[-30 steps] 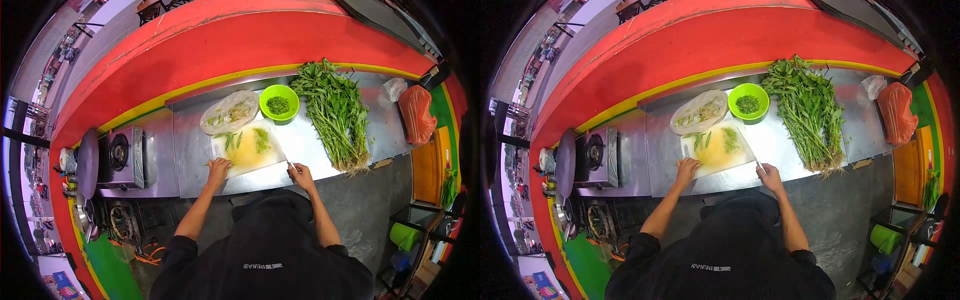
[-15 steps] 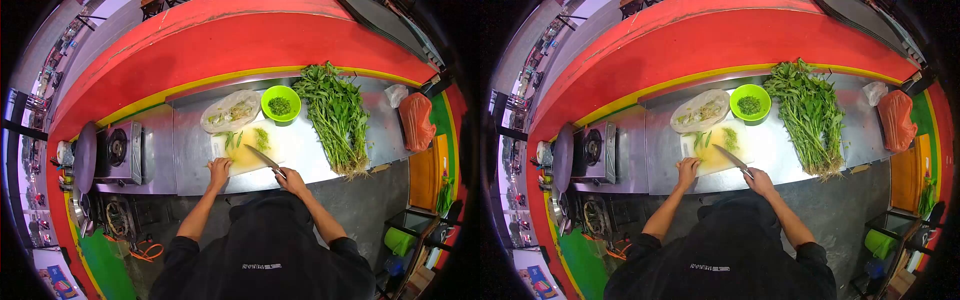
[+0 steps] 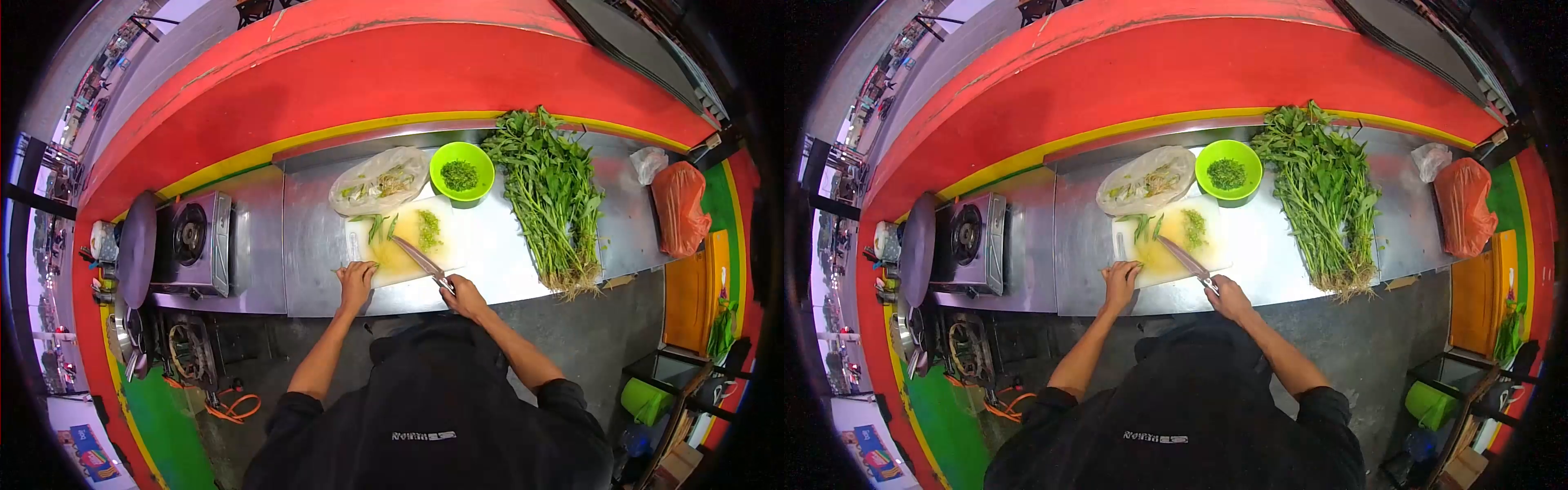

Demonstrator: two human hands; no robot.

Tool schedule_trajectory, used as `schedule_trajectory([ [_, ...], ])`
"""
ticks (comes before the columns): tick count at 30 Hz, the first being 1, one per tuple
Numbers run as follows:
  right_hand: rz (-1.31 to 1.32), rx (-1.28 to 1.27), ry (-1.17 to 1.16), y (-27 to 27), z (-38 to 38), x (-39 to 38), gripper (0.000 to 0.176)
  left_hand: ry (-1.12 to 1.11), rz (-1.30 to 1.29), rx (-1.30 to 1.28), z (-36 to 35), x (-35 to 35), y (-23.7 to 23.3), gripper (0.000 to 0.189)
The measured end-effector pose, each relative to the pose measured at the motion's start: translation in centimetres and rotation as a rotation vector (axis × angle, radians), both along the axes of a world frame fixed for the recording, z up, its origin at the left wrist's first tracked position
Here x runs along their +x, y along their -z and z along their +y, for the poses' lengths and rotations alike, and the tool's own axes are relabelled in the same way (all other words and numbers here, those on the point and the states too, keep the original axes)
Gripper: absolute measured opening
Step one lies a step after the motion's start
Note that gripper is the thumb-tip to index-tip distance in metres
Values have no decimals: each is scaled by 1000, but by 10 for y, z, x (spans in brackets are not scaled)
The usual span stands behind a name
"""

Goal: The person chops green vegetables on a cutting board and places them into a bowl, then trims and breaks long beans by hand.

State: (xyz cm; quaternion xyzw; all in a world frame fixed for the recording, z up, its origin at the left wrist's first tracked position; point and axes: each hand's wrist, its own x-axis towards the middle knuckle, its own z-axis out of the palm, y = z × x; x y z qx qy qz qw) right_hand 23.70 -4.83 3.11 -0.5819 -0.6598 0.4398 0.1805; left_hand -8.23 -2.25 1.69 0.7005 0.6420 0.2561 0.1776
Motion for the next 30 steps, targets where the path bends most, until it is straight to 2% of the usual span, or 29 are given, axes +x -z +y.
schedule_trajectory([
  [4,138,4,35,-6,-2,3,33,-16,-10,-27,-3,-1,1,18],
  [8,117,-5,74,-7,-5,5,34,-19,-20,4,-2,1,2,18],
  [10,28,127,42,2,-5,5,35,-36,-71,-41,-1,2,-5,18],
  [14,5,151,49,7,-7,2,33,-51,-131,3,0,2,-11,18],
  [16,-29,272,51,14,-9,0,31,-74,-157,36,0,2,-13,17],
  [22,-162,233,14,13,-3,-10,28,-117,-225,10,-5,5,-20,17],
  [25,-302,410,-18,10,1,-12,27,-108,-154,68,-8,7,-26,15],
  [30,-266,452,6,5,8,-17,26,-124,-212,59,-5,5,-25,15],
])
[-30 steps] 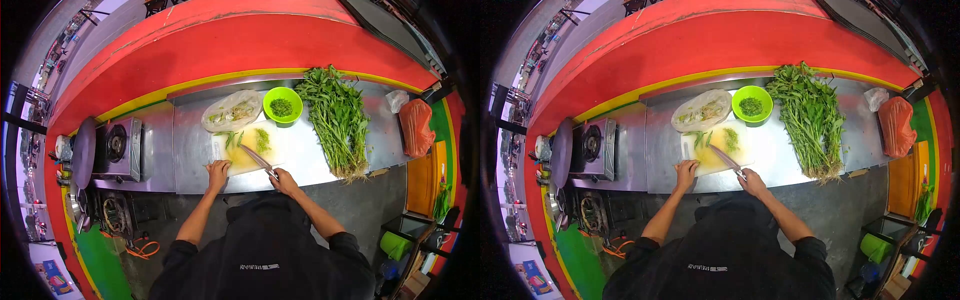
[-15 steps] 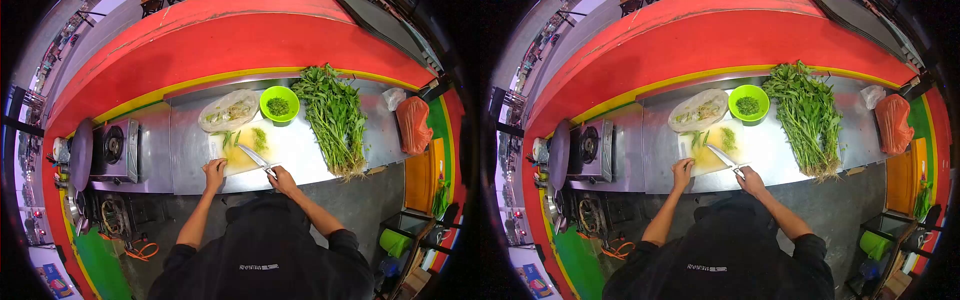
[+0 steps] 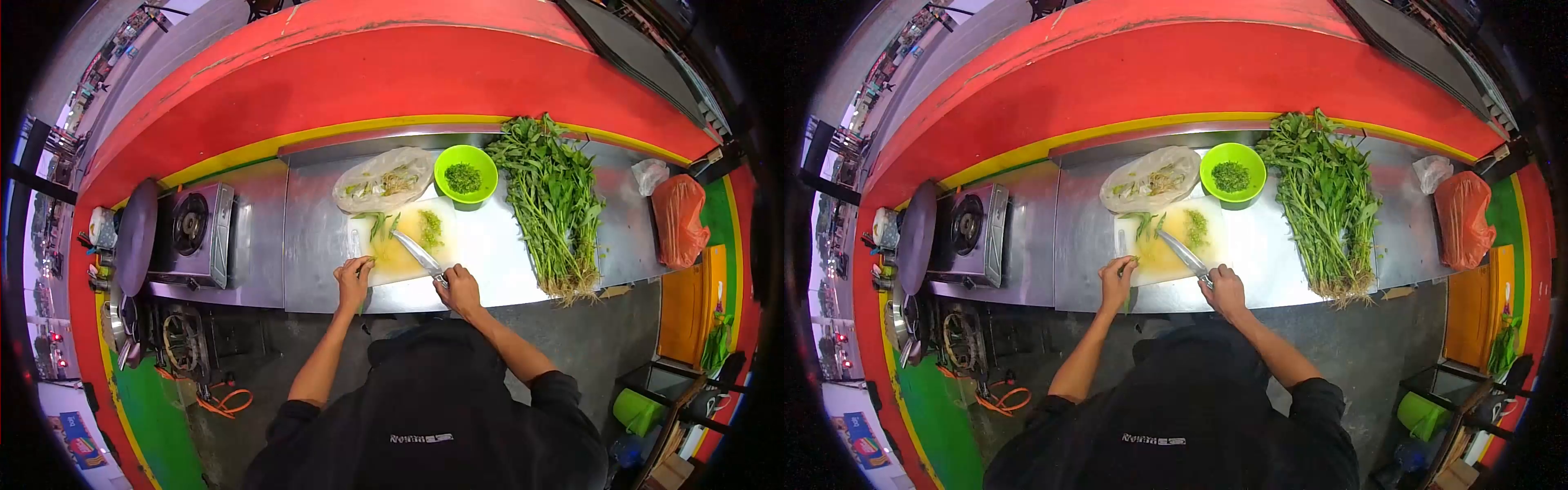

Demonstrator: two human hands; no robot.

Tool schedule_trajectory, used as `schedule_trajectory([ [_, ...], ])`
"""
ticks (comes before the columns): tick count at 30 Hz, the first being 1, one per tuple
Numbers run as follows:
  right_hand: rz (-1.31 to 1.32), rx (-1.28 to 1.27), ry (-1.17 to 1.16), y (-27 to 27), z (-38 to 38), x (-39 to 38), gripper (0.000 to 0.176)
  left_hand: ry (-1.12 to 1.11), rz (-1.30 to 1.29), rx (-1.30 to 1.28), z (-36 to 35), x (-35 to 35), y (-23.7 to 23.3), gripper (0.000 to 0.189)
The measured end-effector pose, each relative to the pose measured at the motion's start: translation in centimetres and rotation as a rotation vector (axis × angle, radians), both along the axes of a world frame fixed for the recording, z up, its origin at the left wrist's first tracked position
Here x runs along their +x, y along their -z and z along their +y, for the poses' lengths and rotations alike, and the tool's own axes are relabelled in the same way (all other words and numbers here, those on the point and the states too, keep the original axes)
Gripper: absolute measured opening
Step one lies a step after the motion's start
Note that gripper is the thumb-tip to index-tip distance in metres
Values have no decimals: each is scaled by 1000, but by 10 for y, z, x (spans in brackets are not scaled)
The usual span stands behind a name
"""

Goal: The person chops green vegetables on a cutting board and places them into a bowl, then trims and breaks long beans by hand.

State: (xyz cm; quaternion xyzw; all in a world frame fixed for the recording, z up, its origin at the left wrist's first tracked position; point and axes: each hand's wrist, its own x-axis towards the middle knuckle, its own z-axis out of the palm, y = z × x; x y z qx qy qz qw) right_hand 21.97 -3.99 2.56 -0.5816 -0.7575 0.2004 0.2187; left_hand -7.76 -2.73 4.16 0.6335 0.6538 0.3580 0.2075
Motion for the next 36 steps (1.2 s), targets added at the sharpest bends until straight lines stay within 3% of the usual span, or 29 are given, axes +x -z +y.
schedule_trajectory([
  [2,24,9,10,-6,2,-3,24,-10,-18,-10,3,0,3,16],
  [4,244,31,35,-15,4,-9,22,-48,-182,-60,8,1,7,17],
  [8,954,-465,-18,-1,16,-39,32,-46,-434,-151,16,11,7,17],
  [11,934,-427,10,-13,24,-63,34,23,-566,-222,20,21,-10,21],
  [13,1049,-880,208,-22,29,-71,29,34,-580,-223,21,25,-14,21],
  [16,1076,-694,76,-17,31,-82,35,46,-605,-259,18,28,-18,21],
  [18,1137,-701,64,-15,31,-84,33,100,-580,-249,13,29,-15,22],
  [26,1199,-715,182,-25,34,-76,23,40,-737,-295,-3,36,-2,23],
  [29,1254,-489,368,-29,43,-66,20,-39,-829,-311,-4,33,-5,26],
  [33,1049,-309,260,-24,46,-58,18,-82,-877,-295,-3,32,-5,28],
  [36,864,-319,-12,-30,32,-72,19,-74,-883,-287,-3,40,-6,27],
])
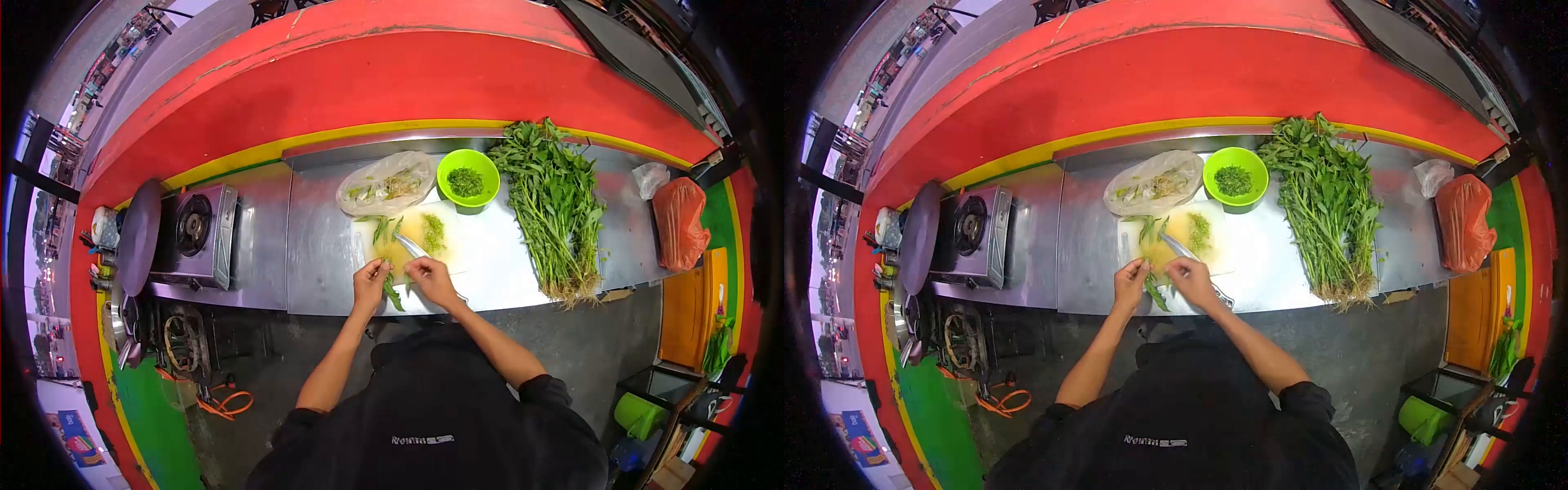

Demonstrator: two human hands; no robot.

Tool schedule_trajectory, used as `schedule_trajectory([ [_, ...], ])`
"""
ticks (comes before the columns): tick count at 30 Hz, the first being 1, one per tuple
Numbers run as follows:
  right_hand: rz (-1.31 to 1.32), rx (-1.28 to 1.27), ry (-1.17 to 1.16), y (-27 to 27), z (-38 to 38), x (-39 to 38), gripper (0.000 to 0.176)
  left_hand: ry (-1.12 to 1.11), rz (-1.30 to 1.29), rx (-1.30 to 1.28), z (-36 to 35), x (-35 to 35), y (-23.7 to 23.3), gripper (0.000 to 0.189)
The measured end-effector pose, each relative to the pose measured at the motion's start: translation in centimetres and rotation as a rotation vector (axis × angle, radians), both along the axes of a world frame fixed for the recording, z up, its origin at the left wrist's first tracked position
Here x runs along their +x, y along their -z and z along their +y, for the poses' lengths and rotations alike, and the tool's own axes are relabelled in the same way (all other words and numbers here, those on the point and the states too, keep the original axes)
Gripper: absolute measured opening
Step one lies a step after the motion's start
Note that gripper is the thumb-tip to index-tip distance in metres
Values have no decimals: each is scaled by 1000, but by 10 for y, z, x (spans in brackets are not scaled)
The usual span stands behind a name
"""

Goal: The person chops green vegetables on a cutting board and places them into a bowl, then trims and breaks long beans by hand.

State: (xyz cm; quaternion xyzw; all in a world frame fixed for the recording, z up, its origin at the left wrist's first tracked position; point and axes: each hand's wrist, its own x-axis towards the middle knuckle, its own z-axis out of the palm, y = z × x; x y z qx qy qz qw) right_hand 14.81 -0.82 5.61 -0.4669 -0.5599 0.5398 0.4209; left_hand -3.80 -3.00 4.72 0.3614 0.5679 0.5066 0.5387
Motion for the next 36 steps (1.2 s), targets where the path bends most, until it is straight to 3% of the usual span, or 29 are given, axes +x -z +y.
schedule_trajectory([
  [13,-95,-13,-126,-19,-3,-8,22,-6,-105,-50,-8,17,-19,20],
  [20,-131,-25,-233,-17,2,5,23,181,-132,-126,-14,5,-17,24],
  [28,32,-219,-430,-3,3,17,23,406,-260,-198,-19,-8,-11,27],
  [36,25,-245,-481,-6,2,15,26,458,-244,-166,-26,-17,-3,20],
])
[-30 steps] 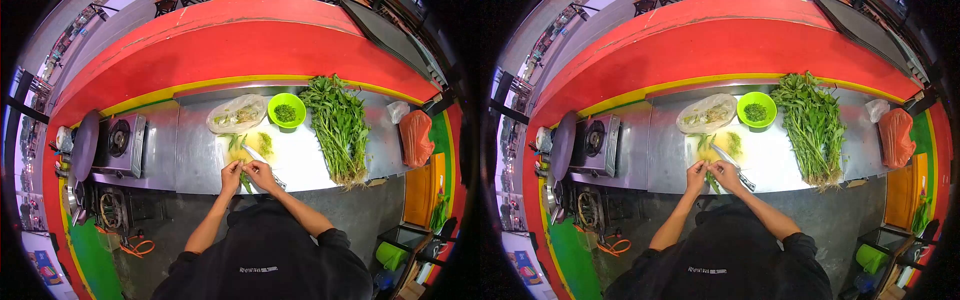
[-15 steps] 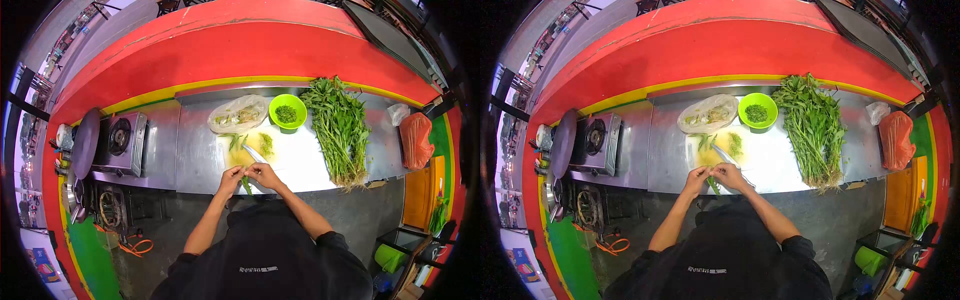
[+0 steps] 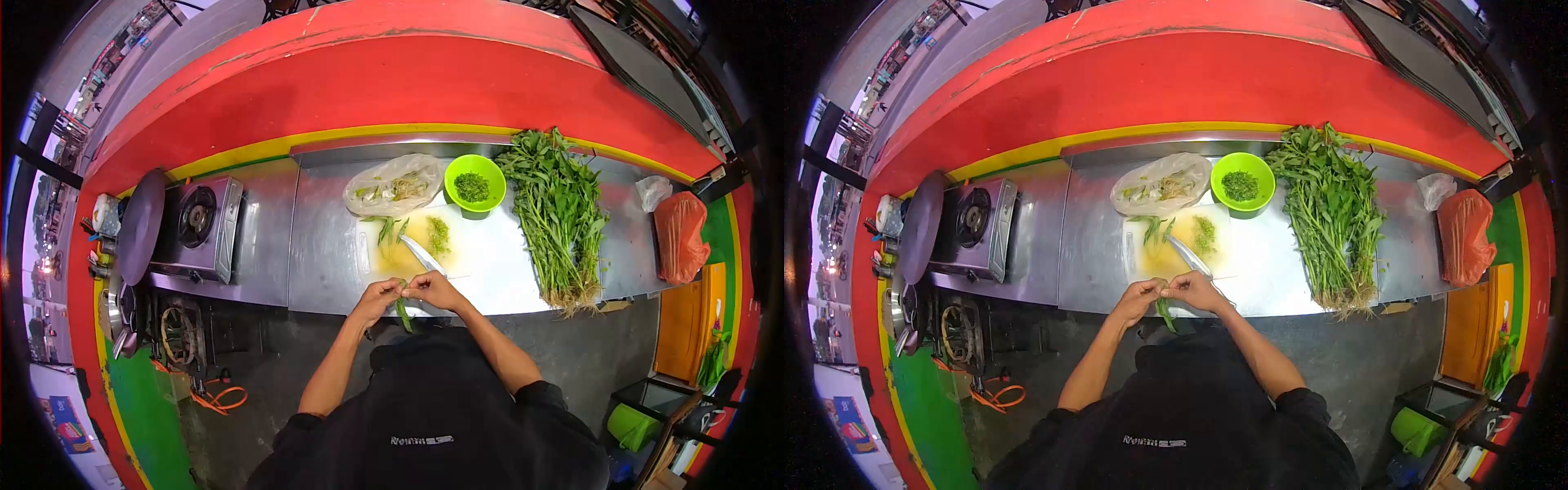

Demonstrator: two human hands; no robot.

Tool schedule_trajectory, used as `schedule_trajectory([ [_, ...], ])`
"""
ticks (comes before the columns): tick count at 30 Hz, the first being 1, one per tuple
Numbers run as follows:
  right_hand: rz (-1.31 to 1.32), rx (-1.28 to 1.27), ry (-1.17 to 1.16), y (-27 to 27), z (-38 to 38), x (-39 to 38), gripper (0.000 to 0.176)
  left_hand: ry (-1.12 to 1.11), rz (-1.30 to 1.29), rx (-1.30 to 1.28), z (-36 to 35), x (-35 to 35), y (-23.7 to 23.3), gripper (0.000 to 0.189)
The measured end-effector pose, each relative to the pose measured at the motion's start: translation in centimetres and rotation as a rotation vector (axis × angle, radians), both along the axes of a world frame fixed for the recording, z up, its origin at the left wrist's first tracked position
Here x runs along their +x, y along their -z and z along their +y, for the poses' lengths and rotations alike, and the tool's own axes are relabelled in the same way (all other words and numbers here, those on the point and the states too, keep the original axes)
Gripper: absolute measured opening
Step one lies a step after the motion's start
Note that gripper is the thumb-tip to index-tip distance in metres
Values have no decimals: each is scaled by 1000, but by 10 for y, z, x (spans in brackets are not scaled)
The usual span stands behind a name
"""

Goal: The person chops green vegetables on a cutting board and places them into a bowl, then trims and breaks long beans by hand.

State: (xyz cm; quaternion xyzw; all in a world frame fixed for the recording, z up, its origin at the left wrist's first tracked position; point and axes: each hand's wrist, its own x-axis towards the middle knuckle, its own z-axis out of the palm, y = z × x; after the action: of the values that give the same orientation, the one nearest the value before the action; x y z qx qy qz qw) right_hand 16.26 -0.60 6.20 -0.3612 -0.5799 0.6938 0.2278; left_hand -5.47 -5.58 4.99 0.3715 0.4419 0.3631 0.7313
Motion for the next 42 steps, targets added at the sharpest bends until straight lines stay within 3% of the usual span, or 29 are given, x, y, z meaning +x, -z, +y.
schedule_trajectory([
  [5,-3,-25,5,0,-2,-6,26,-16,97,32,-2,-3,-10,19],
  [7,-38,-11,36,0,-2,-7,22,-24,188,184,1,-3,-11,19],
  [14,-46,27,157,-2,-3,-26,25,-81,278,181,9,-14,-17,26],
  [18,-120,98,223,6,1,-22,27,-97,369,245,40,-38,-15,23],
  [23,-33,-13,306,14,5,-7,28,18,548,299,79,-52,-19,17],
  [25,-36,-33,331,24,7,-1,28,155,874,551,87,-52,-14,11],
  [26,-39,-50,349,29,7,2,28,164,872,552,90,-53,-12,11],
  [28,-79,-89,368,28,6,7,28,390,1175,993,96,-53,-4,11],
  [29,-93,-96,379,28,6,9,28,393,1163,1094,99,-51,1,10],
  [32,-106,-90,427,40,2,13,31,431,1136,1206,102,-56,25,11],
  [37,-108,-86,462,45,0,19,34,483,1152,1277,105,-67,31,23],
  [42,-76,-96,473,49,0,18,32,519,1141,1311,105,-64,35,23],
])
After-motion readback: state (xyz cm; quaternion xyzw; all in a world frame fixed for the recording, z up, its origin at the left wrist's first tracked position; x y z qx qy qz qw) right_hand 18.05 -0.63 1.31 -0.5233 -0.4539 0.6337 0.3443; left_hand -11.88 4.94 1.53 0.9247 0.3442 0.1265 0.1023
